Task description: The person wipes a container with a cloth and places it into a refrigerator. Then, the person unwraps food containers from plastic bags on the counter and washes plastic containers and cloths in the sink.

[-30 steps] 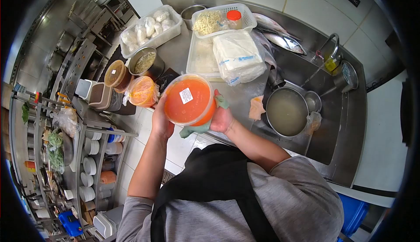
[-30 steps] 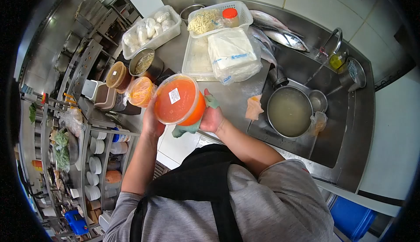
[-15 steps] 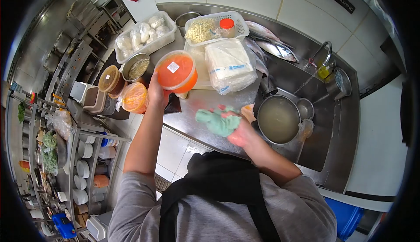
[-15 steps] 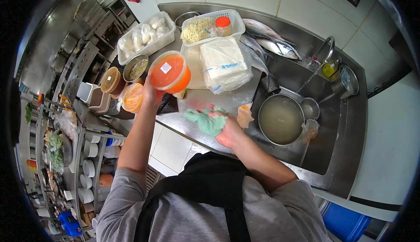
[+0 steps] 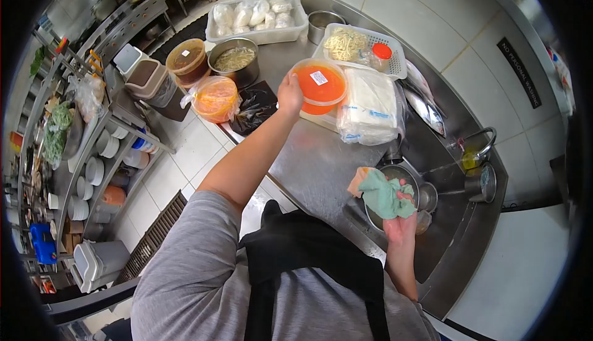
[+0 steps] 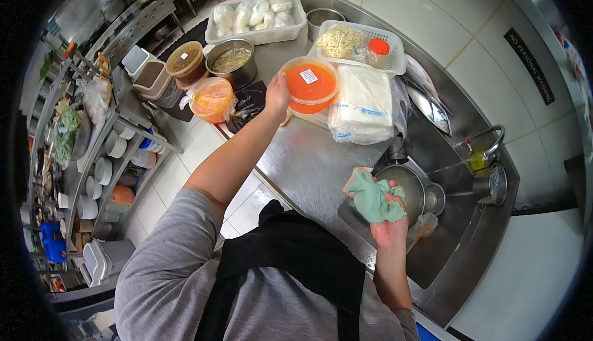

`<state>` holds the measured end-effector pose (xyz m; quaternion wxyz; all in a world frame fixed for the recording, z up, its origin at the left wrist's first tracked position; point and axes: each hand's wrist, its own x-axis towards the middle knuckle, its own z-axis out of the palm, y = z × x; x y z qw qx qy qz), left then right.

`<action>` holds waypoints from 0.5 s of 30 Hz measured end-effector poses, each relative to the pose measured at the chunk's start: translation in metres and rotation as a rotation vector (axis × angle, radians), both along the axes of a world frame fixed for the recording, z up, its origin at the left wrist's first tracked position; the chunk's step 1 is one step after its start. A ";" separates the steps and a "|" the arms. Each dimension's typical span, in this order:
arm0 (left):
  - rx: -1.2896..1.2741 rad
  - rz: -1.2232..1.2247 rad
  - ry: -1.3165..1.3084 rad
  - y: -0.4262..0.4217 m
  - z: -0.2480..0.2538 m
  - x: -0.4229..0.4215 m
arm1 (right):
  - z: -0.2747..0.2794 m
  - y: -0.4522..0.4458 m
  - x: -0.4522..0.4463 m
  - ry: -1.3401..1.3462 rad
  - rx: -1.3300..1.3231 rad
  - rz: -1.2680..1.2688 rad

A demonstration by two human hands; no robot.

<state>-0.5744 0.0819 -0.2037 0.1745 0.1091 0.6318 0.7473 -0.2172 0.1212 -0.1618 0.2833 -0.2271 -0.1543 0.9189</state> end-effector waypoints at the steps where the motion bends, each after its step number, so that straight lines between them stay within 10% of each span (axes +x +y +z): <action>1: 0.014 -0.011 -0.010 -0.001 0.004 0.004 | 0.004 0.000 0.000 0.007 -0.034 -0.023; 15: -0.151 -0.235 -0.024 -0.043 0.015 -0.035 | 0.108 0.054 -0.114 0.130 0.627 -0.381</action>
